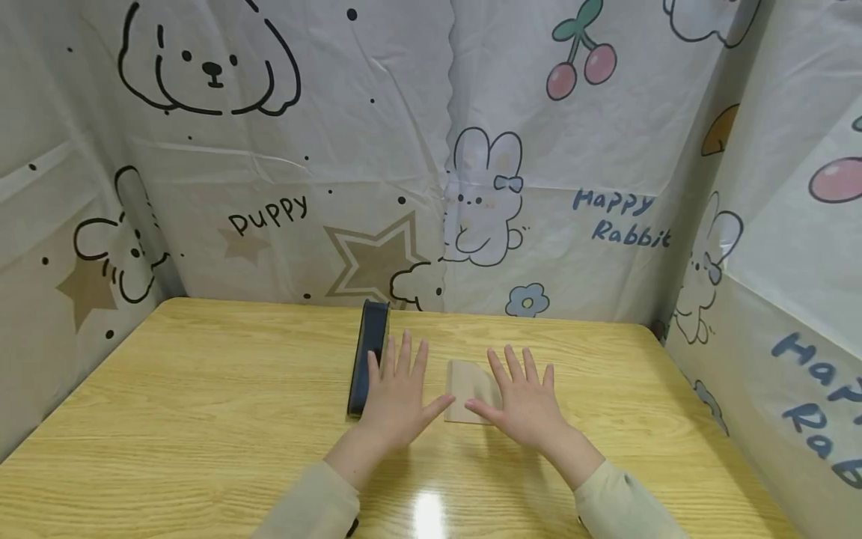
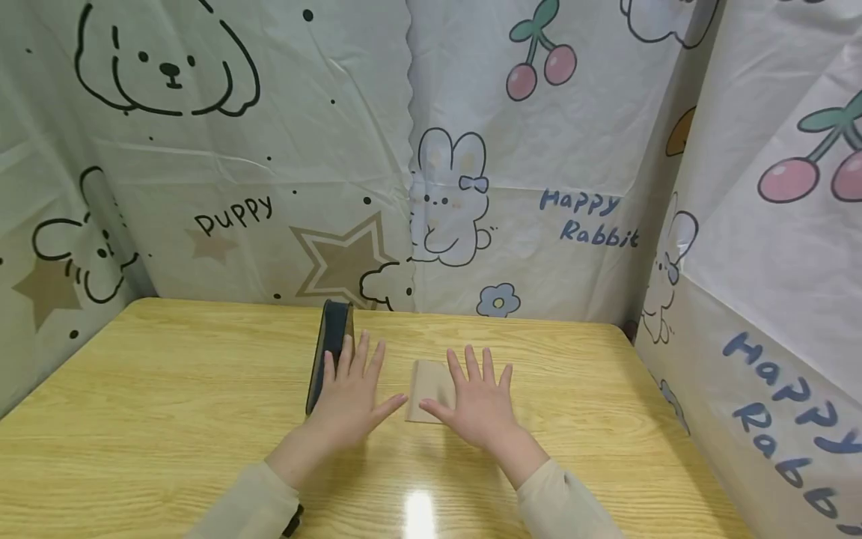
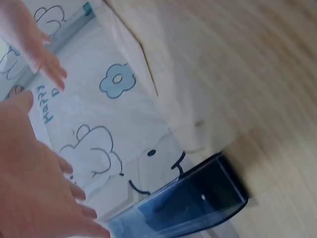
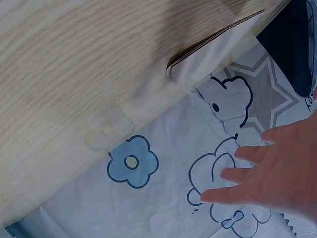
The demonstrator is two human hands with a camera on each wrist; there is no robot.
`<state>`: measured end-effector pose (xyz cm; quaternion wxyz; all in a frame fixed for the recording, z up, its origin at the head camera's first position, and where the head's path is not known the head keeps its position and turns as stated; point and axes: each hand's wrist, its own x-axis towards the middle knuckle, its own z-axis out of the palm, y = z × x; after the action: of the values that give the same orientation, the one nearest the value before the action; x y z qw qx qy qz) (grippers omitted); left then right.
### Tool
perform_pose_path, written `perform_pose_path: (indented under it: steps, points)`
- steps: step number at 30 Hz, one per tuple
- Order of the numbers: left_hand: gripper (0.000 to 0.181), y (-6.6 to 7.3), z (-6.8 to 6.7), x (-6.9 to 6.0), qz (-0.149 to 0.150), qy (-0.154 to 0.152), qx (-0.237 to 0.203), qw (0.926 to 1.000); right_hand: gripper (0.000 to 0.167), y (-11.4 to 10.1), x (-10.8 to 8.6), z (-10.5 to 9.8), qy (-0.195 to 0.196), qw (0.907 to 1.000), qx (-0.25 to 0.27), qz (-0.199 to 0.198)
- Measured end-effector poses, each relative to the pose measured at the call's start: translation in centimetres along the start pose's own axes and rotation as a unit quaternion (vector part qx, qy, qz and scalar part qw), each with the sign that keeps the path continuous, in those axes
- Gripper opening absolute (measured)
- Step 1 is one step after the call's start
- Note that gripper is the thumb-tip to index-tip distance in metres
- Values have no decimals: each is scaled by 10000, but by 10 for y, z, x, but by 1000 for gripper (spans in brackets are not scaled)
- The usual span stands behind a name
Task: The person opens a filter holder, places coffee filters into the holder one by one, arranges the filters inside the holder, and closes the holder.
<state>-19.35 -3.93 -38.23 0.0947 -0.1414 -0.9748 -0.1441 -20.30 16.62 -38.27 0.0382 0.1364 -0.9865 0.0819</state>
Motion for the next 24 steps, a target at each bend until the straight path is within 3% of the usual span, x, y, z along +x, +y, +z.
perform_pose_path:
  steps: [5,9,17,24]
  points:
    - [89,-8,-10,6,-434,444,-15,9981,86,1,-1,-1,-37,10000,67,34]
    - [94,-18,-18,9,-866,517,-93,9949,86,2,-2,-2,-2,9999,101,45]
    - [100,-37,-23,12,-1651,13,-476,9851,86,3,-2,-4,6,10000,44,27]
    - [97,-45,-16,13,-1928,-535,-617,9778,86,4,-3,-4,-58,9999,98,35]
